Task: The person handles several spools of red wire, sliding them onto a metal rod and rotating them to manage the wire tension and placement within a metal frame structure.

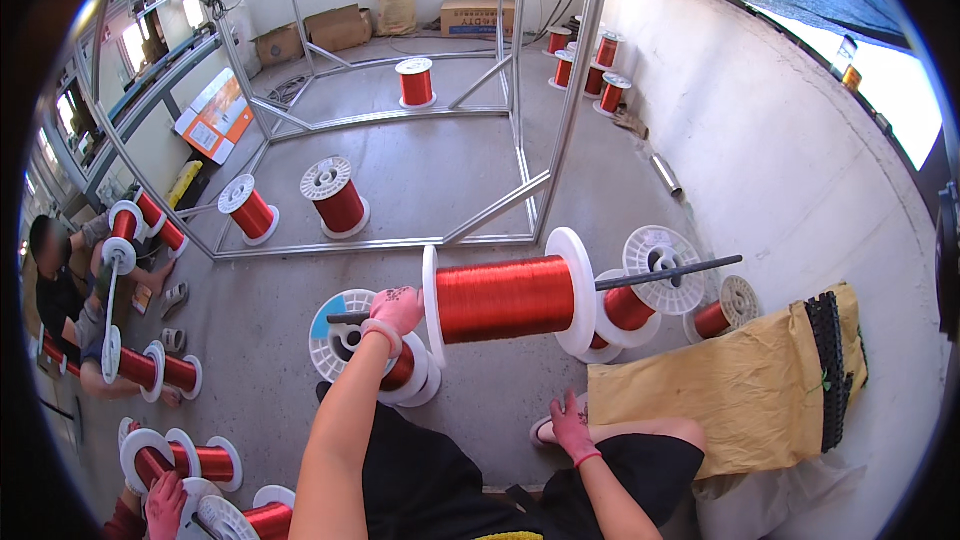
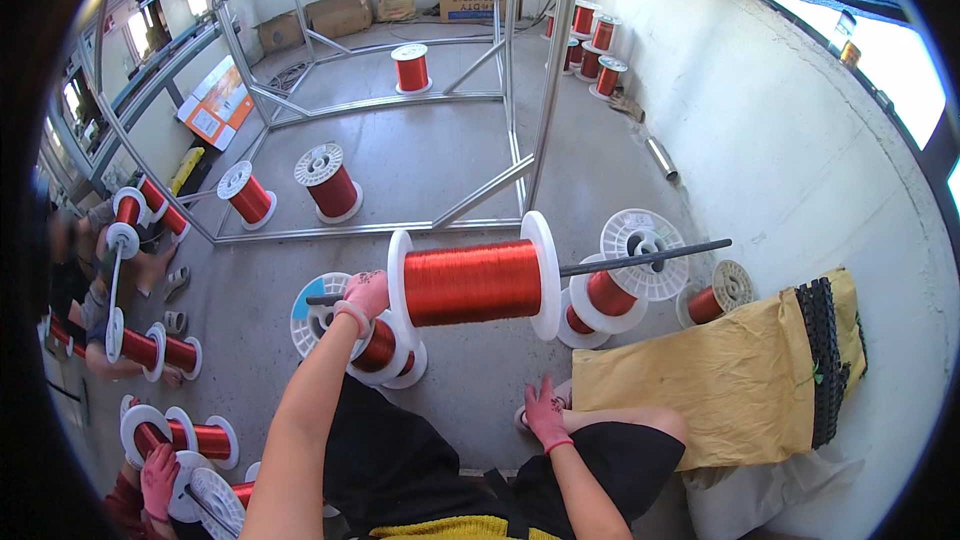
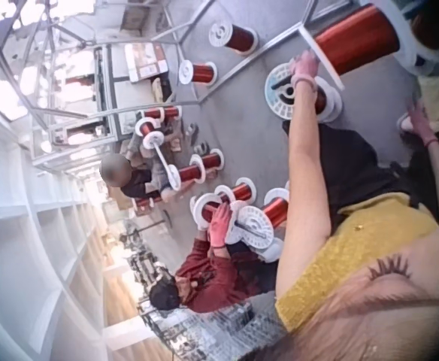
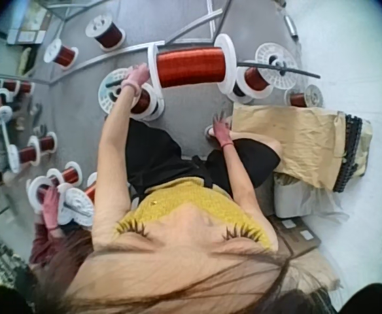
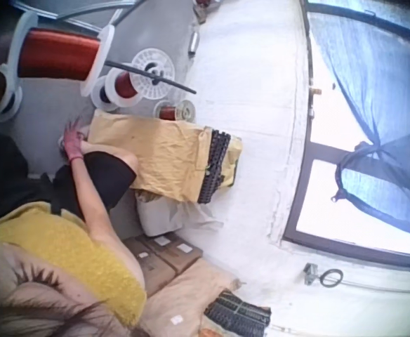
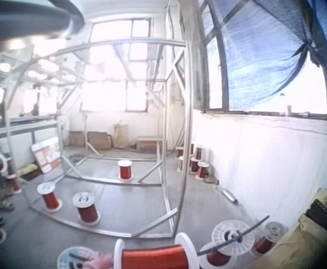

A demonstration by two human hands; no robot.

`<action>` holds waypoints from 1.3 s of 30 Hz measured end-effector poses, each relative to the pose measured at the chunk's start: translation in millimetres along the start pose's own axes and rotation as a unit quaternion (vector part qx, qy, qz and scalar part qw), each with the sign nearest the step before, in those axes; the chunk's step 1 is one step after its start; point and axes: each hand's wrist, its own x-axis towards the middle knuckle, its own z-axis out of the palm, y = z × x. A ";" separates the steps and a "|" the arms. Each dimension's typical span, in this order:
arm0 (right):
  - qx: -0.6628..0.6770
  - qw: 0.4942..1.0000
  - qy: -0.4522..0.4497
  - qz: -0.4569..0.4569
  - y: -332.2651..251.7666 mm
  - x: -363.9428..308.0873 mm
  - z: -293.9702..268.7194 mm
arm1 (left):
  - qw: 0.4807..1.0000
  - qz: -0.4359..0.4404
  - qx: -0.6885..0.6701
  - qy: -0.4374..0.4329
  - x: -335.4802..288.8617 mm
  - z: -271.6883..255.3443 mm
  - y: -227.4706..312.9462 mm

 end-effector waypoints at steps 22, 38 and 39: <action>-0.048 0.997 0.056 -0.015 -251.9 144.3 -229.0 | 1.000 0.015 -0.010 0.004 -9.6 -11.0 5.9; -0.045 0.981 0.162 -0.100 -17.1 30.9 -36.1 | 0.999 0.014 0.043 0.010 7.2 16.2 -8.5; -0.047 0.987 0.141 -0.061 -25.8 26.8 -40.0 | 0.999 0.015 0.038 0.015 7.3 16.4 -7.9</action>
